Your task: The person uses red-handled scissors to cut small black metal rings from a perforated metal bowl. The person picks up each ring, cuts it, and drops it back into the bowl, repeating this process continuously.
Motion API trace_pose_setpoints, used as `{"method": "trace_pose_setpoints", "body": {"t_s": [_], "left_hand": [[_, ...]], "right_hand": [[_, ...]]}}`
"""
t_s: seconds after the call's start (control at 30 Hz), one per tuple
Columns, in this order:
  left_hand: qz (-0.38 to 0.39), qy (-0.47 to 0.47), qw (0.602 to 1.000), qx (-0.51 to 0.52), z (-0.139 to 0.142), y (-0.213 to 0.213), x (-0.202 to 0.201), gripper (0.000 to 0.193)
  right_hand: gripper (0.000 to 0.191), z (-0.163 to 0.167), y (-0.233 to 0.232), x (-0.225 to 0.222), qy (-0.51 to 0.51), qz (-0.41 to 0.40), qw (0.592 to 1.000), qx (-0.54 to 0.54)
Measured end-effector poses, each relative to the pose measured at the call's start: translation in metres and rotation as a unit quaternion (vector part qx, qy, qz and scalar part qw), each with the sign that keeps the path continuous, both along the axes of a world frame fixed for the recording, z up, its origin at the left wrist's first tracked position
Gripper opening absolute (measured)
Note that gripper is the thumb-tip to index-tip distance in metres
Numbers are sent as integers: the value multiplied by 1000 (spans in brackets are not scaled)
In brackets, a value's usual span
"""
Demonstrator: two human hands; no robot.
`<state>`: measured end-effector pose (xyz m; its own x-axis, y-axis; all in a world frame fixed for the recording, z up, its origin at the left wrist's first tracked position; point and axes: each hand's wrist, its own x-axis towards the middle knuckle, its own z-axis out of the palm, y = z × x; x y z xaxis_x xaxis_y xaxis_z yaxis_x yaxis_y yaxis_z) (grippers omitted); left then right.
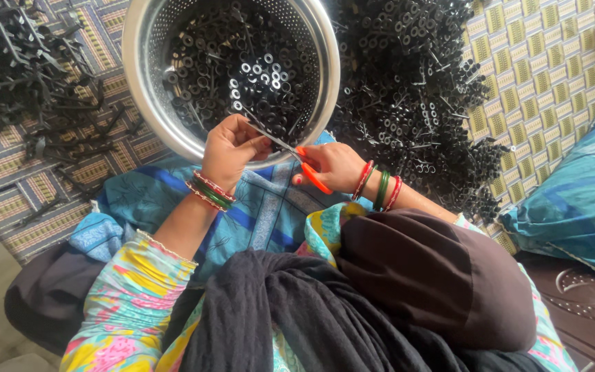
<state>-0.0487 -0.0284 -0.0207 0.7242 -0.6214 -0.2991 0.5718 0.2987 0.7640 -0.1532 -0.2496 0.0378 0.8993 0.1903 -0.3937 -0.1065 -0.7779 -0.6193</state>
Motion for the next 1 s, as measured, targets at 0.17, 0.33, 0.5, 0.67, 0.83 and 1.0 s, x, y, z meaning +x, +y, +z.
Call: {"method": "trace_pose_setpoints", "body": {"t_s": [0.17, 0.33, 0.5, 0.67, 0.83, 1.0], "left_hand": [[14, -8, 1000, 6, -7, 0, -2, 18], [7, -50, 999, 15, -15, -1, -4, 22], [-51, -88, 994, 34, -16, -4, -13, 26], [-57, -72, 995, 46, -11, -1, -10, 27], [-92, -135, 983, 86, 5, 0, -14, 32], [-125, -171, 969, 126, 15, 3, -9, 31]], "right_hand": [[53, -2, 2, -2, 44, -18, 998, -47], [49, -6, -1, -1, 43, -30, 999, 4], [48, -8, -2, -4, 53, -60, 996, 43], [49, -6, 2, -3, 46, -50, 998, -8], [54, 1, 0, -2, 134, -113, 975, 137], [42, -9, 2, -2, 80, -101, 991, 27]]}}
